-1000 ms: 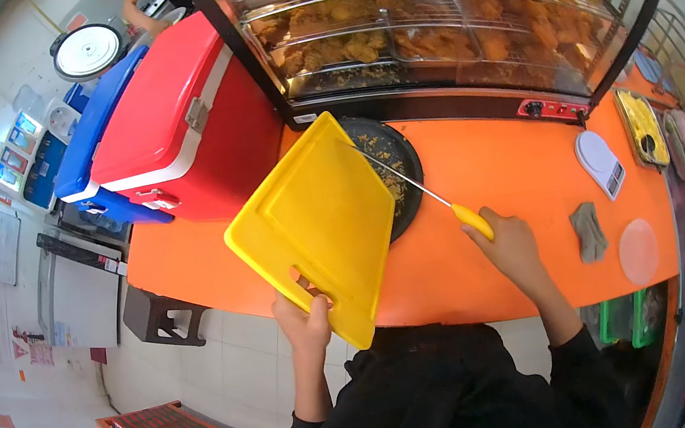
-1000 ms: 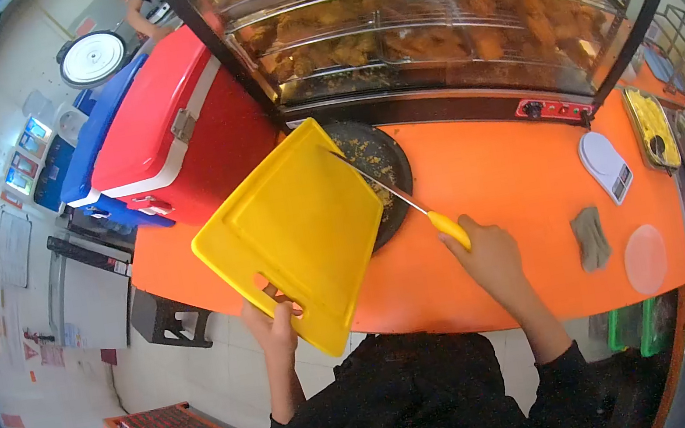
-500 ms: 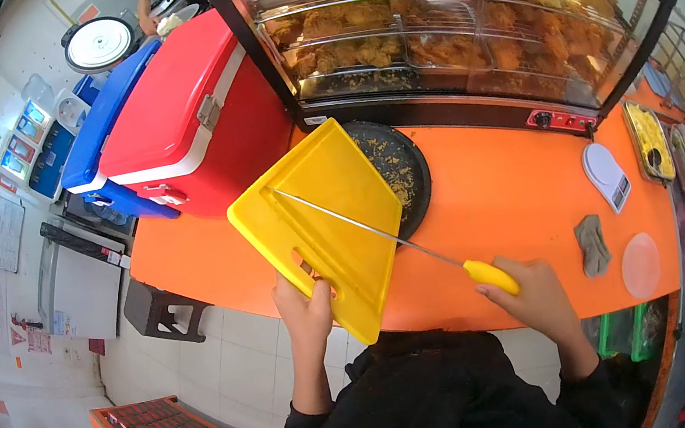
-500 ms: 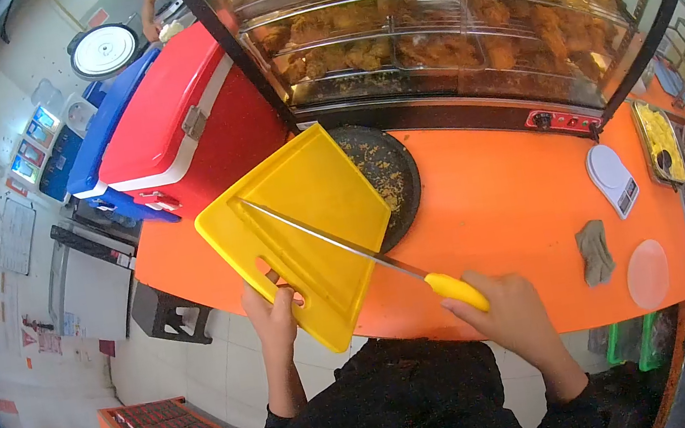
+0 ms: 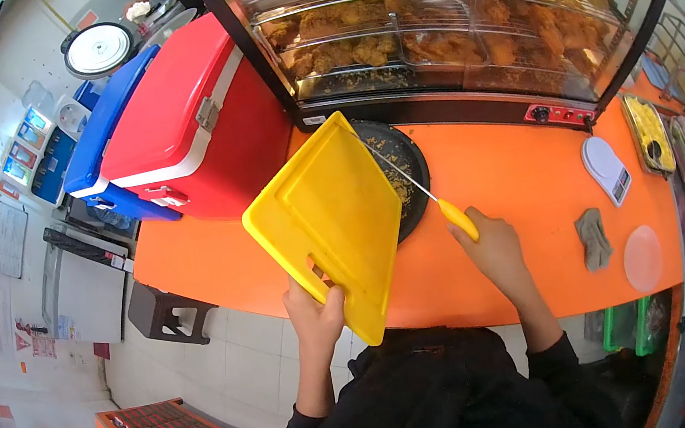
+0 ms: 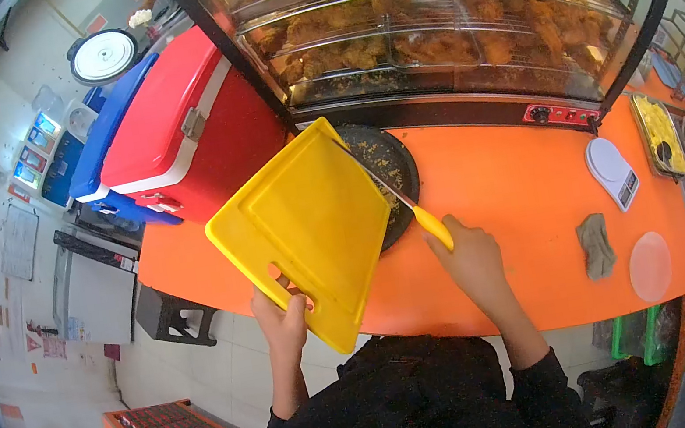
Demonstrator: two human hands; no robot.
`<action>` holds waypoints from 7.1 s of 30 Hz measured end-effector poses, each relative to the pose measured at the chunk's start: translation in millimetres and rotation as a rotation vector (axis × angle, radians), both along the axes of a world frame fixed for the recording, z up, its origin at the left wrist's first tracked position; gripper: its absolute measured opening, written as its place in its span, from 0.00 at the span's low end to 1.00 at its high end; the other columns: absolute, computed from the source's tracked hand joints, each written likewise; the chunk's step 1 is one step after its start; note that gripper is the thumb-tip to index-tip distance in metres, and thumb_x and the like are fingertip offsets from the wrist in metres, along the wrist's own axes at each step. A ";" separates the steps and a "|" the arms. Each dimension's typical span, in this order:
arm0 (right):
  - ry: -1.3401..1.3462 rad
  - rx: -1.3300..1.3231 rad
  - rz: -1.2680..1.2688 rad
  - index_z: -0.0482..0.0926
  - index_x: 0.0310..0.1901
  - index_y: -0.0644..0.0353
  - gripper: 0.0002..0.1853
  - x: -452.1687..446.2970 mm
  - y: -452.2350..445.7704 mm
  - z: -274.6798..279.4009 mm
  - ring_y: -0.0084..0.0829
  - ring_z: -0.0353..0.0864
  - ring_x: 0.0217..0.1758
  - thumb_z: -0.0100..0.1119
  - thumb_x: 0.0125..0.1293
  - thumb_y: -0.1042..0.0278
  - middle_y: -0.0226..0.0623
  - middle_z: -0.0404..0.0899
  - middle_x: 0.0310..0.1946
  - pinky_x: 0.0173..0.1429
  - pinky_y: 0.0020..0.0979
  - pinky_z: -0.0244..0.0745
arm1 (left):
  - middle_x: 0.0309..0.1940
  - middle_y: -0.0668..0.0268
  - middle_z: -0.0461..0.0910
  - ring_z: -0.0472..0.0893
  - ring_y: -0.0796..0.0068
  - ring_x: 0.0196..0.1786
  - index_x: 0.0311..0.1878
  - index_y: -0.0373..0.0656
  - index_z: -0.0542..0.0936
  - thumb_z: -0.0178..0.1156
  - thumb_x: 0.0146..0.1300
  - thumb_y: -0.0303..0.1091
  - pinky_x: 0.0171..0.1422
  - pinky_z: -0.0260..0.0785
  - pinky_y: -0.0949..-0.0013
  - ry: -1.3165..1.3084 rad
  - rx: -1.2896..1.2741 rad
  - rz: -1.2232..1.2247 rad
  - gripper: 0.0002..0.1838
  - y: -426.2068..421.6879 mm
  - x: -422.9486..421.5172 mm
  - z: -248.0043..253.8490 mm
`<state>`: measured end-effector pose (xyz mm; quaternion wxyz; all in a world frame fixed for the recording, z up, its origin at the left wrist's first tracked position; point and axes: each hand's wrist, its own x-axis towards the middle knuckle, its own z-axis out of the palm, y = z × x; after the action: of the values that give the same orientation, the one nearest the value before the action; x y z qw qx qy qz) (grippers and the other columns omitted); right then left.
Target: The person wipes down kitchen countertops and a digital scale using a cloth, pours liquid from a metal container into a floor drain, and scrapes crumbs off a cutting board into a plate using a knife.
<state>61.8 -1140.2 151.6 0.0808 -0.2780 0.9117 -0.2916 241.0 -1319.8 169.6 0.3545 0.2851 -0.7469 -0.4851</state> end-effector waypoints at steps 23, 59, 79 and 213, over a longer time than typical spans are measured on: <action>-0.032 -0.187 0.235 0.76 0.39 0.56 0.17 50.2 35.9 18.0 0.41 0.76 0.23 0.59 0.56 0.52 0.42 0.75 0.20 0.26 0.37 0.68 | 0.35 0.50 0.76 0.76 0.73 0.25 0.48 0.26 0.63 0.43 0.45 0.19 0.25 0.67 0.74 0.132 0.152 0.033 0.22 -22.2 -10.8 13.7; 0.169 0.070 0.333 0.72 0.44 0.53 0.18 45.3 17.2 19.5 0.38 0.76 0.24 0.59 0.54 0.56 0.37 0.70 0.20 0.27 0.37 0.72 | 0.35 0.54 0.74 0.77 0.72 0.29 0.47 0.30 0.64 0.43 0.50 0.21 0.30 0.71 0.74 0.102 0.172 0.064 0.18 -40.8 -19.3 6.9; 0.119 0.018 0.267 0.73 0.29 0.55 0.19 47.6 116.4 -76.2 0.37 0.77 0.24 0.65 0.47 0.49 0.36 0.75 0.21 0.27 0.34 0.69 | 0.34 0.47 0.76 0.77 0.70 0.24 0.57 0.30 0.59 0.45 0.49 0.26 0.26 0.70 0.75 0.099 0.189 0.135 0.28 -60.5 -18.3 -2.8; -0.119 -0.186 0.209 0.65 0.43 0.58 0.15 26.9 -47.4 -124.5 0.49 0.77 0.31 0.55 0.58 0.64 0.48 0.76 0.27 0.33 0.47 0.71 | 0.40 0.44 0.76 0.79 0.68 0.28 0.60 0.31 0.56 0.45 0.47 0.24 0.27 0.70 0.76 0.076 0.108 0.074 0.32 -38.6 0.4 -16.1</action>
<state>88.6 -1187.6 27.1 0.1385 -0.3600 0.8404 -0.3806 241.4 -1358.4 153.4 0.3845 0.3126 -0.6945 -0.5216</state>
